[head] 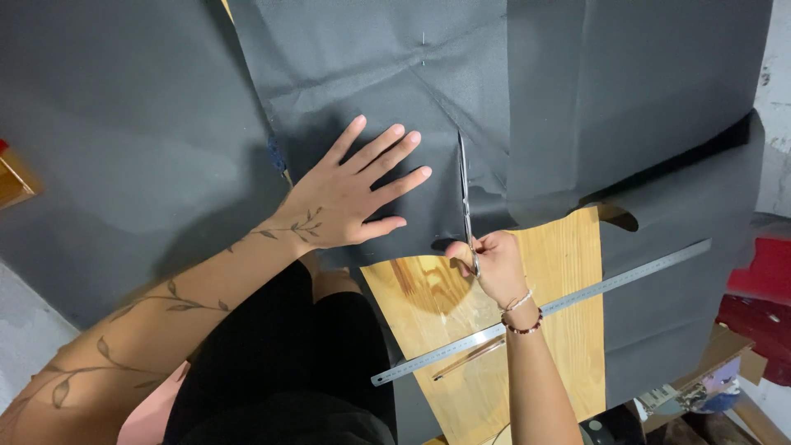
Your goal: Cutting black fabric with scissors and pinning the pieces together on a workbench.
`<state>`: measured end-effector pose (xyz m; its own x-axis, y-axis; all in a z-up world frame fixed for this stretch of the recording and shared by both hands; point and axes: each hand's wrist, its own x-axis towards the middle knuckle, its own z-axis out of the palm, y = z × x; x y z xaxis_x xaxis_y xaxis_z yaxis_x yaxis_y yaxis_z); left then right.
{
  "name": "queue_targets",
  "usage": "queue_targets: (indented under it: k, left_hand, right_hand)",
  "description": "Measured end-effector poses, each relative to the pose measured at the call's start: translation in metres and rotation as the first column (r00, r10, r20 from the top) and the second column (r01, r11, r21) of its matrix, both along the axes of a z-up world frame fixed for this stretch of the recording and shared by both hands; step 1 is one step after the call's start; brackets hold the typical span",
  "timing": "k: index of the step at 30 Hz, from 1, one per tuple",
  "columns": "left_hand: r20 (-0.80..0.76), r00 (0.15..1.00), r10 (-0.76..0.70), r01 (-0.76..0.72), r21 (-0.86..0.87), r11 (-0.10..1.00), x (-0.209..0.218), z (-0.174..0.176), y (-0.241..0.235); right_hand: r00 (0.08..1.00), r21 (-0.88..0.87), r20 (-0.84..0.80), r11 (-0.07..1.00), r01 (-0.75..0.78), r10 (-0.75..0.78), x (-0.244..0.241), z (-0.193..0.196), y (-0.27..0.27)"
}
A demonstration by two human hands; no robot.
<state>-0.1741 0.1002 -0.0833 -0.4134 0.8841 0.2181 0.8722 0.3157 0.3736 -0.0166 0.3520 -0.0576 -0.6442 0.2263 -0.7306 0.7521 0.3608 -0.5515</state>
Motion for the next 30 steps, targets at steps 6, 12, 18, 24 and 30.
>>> queue_targets:
  k: [6,12,18,24,30]
  left_hand:
    - [0.038,0.999,-0.013,0.013,0.015,1.0,0.001,-0.002,0.0]
    - [0.062,0.998,-0.005,0.004,0.012,1.0,0.003,-0.004,-0.001]
    - [0.112,0.994,-0.014,0.008,0.057,0.998,0.0,0.001,-0.002]
    - [0.096,0.988,0.122,-0.142,0.244,0.959,-0.034,0.014,0.007]
    - [0.026,0.937,0.347,-0.346,0.179,0.921,-0.11,0.008,0.024]
  right_hand:
    - [0.991,-0.106,-0.117,0.992,-0.071,0.058,-0.008,-0.013,0.017]
    - [0.984,-0.129,-0.15,0.985,-0.116,0.096,-0.039,0.009,0.005]
    - [0.999,-0.045,-0.046,0.999,-0.029,0.027,-0.028,0.0,0.006]
    - [0.996,-0.172,-0.083,0.984,-0.052,0.038,-0.04,0.006,0.01]
    - [0.985,-0.175,-0.148,0.978,-0.113,0.087,-0.066,0.0,0.015]
